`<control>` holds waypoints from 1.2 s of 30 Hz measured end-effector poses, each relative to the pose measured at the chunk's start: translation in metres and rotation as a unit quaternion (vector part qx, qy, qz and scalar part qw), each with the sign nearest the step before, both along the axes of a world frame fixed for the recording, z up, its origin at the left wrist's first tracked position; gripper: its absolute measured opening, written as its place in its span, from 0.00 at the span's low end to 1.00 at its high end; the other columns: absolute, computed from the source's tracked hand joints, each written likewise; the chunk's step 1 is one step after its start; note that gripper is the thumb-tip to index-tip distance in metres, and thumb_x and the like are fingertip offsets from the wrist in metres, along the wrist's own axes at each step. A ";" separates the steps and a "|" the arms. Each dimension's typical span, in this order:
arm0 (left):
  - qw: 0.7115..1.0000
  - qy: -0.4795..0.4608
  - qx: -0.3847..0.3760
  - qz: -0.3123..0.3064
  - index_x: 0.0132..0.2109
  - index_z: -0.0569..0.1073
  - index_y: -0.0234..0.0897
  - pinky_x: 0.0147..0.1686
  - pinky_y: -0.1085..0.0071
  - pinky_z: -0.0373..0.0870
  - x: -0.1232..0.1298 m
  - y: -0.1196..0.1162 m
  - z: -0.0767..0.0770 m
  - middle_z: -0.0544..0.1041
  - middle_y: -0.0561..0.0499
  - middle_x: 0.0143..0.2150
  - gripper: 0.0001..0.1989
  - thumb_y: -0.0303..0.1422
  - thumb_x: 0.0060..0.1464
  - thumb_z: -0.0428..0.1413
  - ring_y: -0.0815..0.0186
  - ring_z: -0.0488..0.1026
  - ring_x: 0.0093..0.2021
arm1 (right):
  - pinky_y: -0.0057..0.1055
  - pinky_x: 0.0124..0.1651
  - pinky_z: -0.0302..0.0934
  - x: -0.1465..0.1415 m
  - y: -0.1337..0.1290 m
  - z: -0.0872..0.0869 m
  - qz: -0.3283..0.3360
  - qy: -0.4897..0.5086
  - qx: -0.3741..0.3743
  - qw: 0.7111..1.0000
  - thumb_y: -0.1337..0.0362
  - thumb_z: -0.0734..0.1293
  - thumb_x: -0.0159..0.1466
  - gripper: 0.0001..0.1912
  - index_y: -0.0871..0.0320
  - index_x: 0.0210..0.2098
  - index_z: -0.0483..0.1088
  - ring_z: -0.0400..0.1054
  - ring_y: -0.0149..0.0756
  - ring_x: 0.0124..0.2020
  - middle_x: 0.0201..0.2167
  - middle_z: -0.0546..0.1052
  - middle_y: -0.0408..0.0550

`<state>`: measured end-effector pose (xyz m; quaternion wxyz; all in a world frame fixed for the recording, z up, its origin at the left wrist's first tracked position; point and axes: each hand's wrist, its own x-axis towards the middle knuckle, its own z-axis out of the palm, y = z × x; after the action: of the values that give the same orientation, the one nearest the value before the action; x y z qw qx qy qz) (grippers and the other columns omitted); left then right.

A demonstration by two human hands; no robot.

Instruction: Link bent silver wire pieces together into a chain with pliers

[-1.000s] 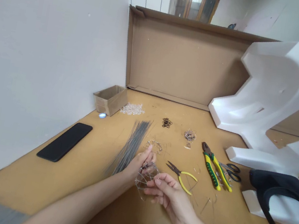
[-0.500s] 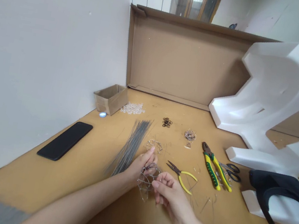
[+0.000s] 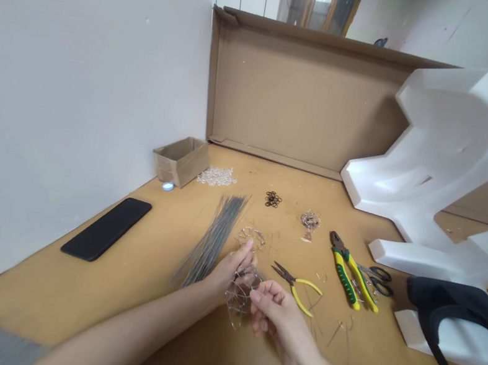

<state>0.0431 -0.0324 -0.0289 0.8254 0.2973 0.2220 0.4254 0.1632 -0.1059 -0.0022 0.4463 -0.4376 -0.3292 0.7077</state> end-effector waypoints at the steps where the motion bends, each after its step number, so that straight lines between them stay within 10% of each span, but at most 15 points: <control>1: 1.000 -0.007 -0.004 -0.003 0.17 0.49 0.34 0.11 0.80 0.38 0.000 0.001 -0.001 0.55 0.59 0.16 0.27 0.45 0.55 0.49 0.81 0.47 0.10 | 0.20 0.17 0.55 0.001 0.000 0.000 0.003 0.010 -0.004 1.000 0.56 0.73 0.48 0.18 0.60 0.26 0.62 0.62 0.23 0.15 0.19 0.71 0.40; 36: 0.996 -0.080 -0.016 -0.046 0.17 0.47 0.33 0.10 0.81 0.43 -0.006 0.006 -0.002 0.55 0.60 0.15 0.28 0.43 0.55 0.49 0.82 0.47 0.09 | 0.24 0.21 0.56 0.003 0.001 0.001 0.001 -0.074 0.048 0.996 0.56 0.72 0.49 0.16 0.60 0.31 0.71 0.63 0.25 0.17 0.19 0.71 0.41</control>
<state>0.0375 -0.0262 -0.0308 0.8638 0.2591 0.1483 0.4059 0.1666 -0.1045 -0.0015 0.4404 -0.4665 -0.3951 0.6575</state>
